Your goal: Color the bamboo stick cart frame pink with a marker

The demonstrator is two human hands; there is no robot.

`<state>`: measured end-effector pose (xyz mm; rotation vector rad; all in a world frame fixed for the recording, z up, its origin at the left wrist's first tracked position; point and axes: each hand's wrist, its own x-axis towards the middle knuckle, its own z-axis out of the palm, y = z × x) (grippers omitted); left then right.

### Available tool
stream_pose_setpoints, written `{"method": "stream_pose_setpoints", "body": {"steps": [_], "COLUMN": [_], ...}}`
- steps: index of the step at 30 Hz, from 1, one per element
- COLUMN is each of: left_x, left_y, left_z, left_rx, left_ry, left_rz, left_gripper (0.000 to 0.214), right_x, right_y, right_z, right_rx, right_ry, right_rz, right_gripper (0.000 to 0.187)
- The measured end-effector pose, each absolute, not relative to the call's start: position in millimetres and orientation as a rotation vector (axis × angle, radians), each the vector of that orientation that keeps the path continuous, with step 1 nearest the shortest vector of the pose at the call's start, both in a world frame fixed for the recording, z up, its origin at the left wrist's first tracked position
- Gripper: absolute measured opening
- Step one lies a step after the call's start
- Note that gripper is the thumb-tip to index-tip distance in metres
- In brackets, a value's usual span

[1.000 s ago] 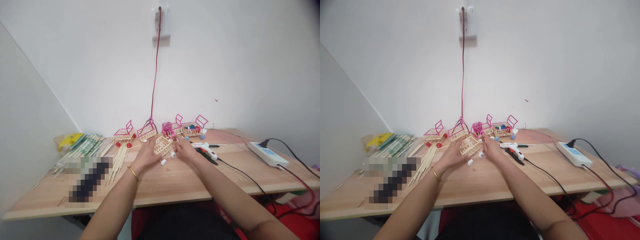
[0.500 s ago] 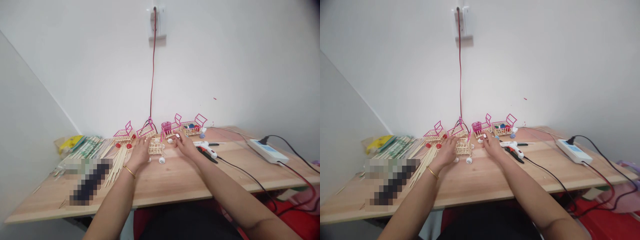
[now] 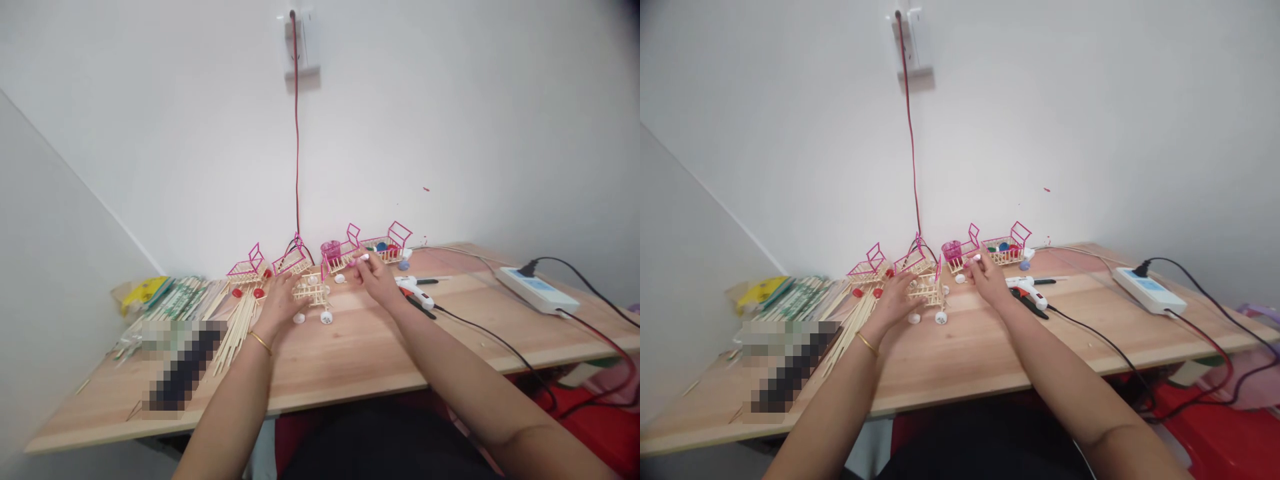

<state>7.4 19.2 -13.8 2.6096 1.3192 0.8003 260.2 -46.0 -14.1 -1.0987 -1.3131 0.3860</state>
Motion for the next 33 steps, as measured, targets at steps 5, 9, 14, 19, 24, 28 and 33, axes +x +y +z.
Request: {"method": "stream_pose_setpoints", "body": {"steps": [5, 9, 14, 19, 24, 28, 33], "left_x": [3, -5, -15, -12, -6, -4, -4], "left_y": [25, 30, 28, 24, 29, 41, 55], "left_z": [-12, -10, -9, -5, -12, -30, -47], "left_rx": [2.438, 2.195, 1.786, 1.896, 1.818, 1.555, 1.348], "left_ry": [1.302, 1.276, 1.161, 1.04, 0.986, 0.88, 0.705], "left_rz": [0.841, 0.903, 0.773, 0.722, 0.73, 0.806, 0.916], "left_gripper": [0.07, 0.099, 0.12, 0.092, 0.091, 0.099, 0.093], "right_x": [267, 265, 260, 258, 258, 261, 261], "right_y": [-39, -36, -39, -40, -38, -35, -35], "right_z": [-15, -15, -14, -16, -19, -20, -22], "right_rx": [-0.95, -0.931, -0.955, -1.004, -1.04, -1.06, -1.054], "right_ry": [-1.139, -1.098, -1.124, -1.201, -1.211, -1.174, -1.216], "right_rz": [0.529, 0.588, 0.634, 0.647, 0.616, 0.565, 0.54], "right_gripper": [0.039, 0.042, 0.041, 0.04, 0.039, 0.04, 0.039]}}
